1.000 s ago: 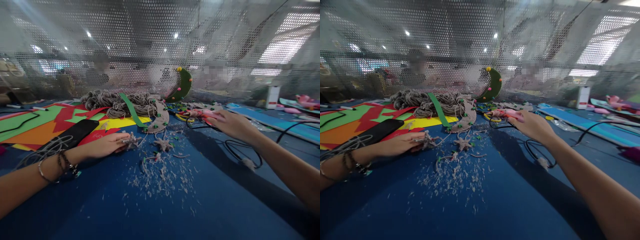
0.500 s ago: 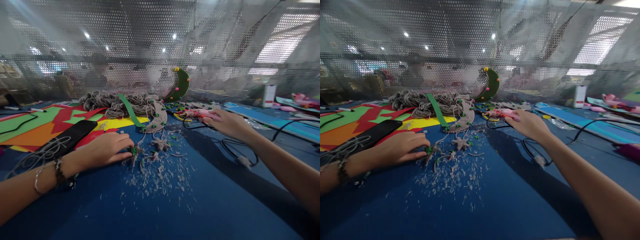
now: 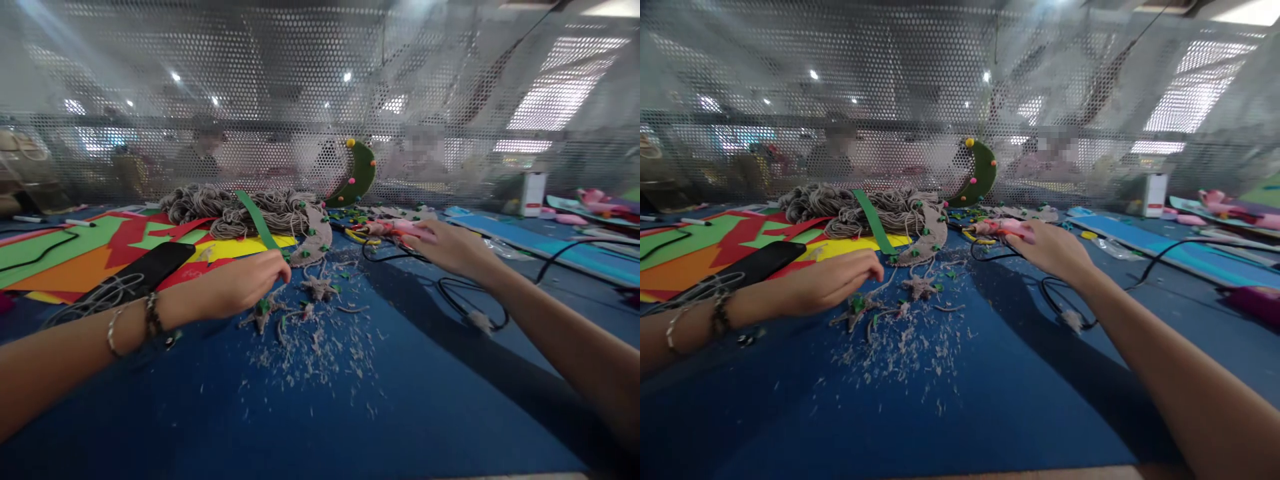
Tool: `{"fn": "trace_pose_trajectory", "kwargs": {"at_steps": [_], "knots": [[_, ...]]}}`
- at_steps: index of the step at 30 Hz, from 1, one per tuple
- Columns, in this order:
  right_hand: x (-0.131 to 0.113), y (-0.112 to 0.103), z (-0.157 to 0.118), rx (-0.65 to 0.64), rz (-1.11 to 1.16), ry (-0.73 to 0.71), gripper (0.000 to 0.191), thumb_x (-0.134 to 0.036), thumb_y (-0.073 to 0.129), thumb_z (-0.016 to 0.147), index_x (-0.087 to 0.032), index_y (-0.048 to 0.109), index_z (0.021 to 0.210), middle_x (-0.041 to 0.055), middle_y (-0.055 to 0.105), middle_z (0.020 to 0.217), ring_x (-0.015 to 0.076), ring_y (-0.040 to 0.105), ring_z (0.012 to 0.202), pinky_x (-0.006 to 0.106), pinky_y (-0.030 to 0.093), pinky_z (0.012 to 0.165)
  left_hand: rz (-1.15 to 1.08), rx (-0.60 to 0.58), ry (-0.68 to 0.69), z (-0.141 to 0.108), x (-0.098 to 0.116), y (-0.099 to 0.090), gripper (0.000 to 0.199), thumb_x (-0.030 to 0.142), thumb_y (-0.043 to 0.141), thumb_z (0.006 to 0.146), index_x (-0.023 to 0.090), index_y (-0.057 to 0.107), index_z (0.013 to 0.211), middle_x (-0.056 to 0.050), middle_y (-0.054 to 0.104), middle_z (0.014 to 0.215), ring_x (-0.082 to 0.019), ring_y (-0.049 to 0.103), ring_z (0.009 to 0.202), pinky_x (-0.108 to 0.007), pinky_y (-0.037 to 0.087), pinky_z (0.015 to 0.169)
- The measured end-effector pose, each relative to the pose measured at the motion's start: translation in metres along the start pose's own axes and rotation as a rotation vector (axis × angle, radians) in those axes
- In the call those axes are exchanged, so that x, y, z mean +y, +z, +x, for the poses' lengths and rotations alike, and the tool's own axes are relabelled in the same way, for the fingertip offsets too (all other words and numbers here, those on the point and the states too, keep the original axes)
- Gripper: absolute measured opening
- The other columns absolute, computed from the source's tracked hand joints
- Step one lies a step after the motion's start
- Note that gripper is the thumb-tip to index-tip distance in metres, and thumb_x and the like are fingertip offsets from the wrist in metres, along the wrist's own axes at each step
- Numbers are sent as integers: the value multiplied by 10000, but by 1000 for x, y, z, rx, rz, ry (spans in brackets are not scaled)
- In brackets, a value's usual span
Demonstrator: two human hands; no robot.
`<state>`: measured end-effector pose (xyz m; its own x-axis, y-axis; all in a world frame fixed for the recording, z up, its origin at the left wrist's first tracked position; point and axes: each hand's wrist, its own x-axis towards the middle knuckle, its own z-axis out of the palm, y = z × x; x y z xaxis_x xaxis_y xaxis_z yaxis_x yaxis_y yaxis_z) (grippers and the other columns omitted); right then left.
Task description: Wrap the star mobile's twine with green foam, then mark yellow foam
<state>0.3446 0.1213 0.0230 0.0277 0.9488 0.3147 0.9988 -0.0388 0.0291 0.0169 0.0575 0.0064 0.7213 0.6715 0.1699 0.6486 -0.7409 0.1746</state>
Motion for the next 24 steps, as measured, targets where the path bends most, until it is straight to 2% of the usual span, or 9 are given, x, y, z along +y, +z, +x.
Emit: {"fn": "trace_pose_trajectory", "kwargs": {"at_steps": [2,4,7,11,15,17,19,21,24], "knots": [[2,0,0,13,16,-14,491,-536,330,733,-182,509,1022,122,601,973,286,556,831,307,371,604,20,-92,-8,12,7,4,265,257,246,858,148,462,965,-69,491,938,-156,491,773,-281,385,706],[3,0,0,38,30,-19,475,-532,326,734,-185,513,1000,116,603,966,281,559,825,307,376,604,76,-144,-37,24,12,10,384,421,320,823,152,430,1075,-95,484,1009,-191,503,783,-305,393,679],[2,0,-2,52,30,10,472,-533,321,736,-198,503,1014,112,603,975,290,559,837,319,381,622,153,-118,-66,39,15,20,635,591,362,737,126,375,1168,-144,464,1084,-243,498,829,-314,396,636],[0,-3,-8,5,31,1,512,-529,300,755,-163,477,1067,150,580,1024,315,543,892,333,380,654,76,-106,-44,51,14,27,521,531,379,757,120,464,1065,-117,520,983,-211,494,819,-286,390,635],[0,-6,-10,7,41,-16,514,-527,278,767,-149,485,1046,164,580,1017,323,541,890,337,379,652,-68,-146,-86,53,8,18,441,488,403,754,127,516,980,-72,568,817,-162,508,691,-250,372,565],[0,-7,-10,18,40,-16,496,-522,286,766,-157,490,1033,161,585,1004,324,545,879,337,379,642,-180,-157,-131,52,2,8,446,483,368,776,137,509,1020,-69,578,869,-153,521,711,-234,373,567],[1,-6,-9,17,43,-25,490,-519,292,766,-156,490,1029,162,589,989,321,550,863,334,377,628,-253,-122,-153,48,-6,0,442,458,333,799,143,488,1068,-75,553,1002,-159,520,820,-230,380,633],[2,-5,-8,10,50,-35,498,-524,291,765,-148,490,1025,164,588,985,316,551,851,331,377,617,-240,-121,-143,45,-12,-5,428,429,336,802,144,471,1091,-75,532,1043,-164,509,860,-234,377,666],[3,-2,-7,3,57,-40,505,-534,287,764,-148,494,1015,158,590,977,301,552,839,325,380,607,-93,-204,-11,39,-14,-1,386,376,421,755,138,488,1052,-67,545,933,-162,504,782,-239,373,642]]}}
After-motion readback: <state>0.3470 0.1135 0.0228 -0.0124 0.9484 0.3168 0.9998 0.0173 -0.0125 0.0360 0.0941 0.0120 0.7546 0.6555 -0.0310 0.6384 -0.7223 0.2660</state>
